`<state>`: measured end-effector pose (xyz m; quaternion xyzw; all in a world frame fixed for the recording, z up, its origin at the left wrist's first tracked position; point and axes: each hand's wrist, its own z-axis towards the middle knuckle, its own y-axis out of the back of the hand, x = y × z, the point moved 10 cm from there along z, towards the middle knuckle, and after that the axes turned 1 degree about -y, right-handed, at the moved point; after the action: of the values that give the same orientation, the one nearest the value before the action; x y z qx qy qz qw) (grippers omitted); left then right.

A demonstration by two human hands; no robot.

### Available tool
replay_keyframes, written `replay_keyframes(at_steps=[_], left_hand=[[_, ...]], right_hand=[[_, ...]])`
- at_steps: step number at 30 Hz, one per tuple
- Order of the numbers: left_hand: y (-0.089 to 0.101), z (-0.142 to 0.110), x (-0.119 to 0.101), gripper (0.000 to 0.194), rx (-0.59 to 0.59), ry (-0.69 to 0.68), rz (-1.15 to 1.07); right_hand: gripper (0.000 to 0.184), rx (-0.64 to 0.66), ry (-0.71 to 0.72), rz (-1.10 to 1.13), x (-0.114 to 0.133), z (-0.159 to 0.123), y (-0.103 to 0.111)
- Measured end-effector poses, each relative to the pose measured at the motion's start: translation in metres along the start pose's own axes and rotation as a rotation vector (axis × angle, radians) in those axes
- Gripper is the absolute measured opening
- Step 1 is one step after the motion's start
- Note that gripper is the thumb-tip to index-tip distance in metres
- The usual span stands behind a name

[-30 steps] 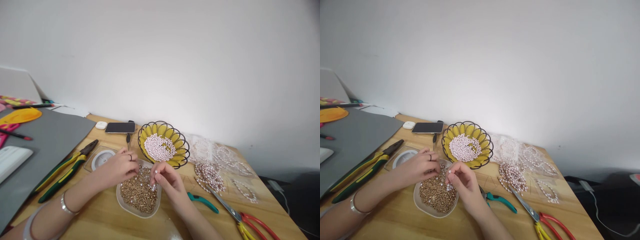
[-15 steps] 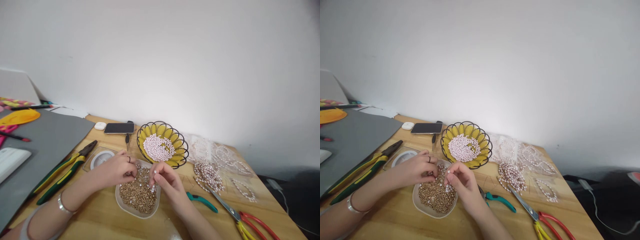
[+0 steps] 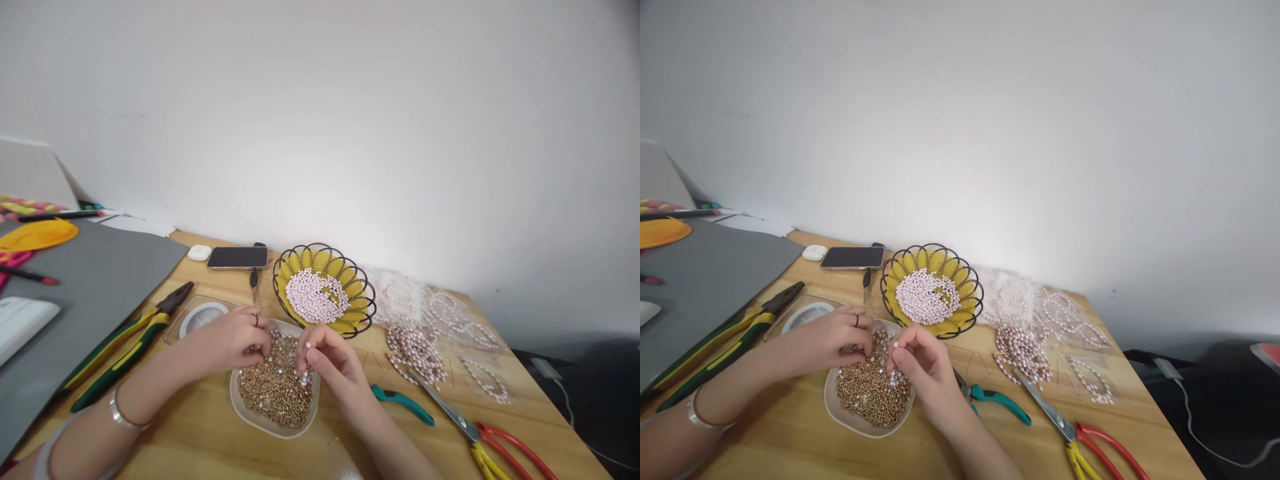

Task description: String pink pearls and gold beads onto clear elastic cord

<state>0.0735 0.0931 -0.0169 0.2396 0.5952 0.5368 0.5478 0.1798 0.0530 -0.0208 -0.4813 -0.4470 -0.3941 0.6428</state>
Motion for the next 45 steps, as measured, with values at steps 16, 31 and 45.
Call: replay_keyframes(at_steps=[16, 31, 45], left_hand=[[-0.002, 0.001, -0.004, 0.012, 0.045, 0.027, 0.023], [-0.009, 0.003, -0.012, 0.016, 0.076, 0.03, 0.0], [0.0, 0.005, -0.017, 0.018, 0.07, 0.041, 0.018]], right_hand=[[0.025, 0.016, 0.013, 0.026, 0.0, 0.001, -0.002], [0.026, 0.017, 0.02, -0.007, 0.001, 0.0, -0.002], [0.026, 0.024, 0.002, 0.008, 0.002, 0.001, -0.004]])
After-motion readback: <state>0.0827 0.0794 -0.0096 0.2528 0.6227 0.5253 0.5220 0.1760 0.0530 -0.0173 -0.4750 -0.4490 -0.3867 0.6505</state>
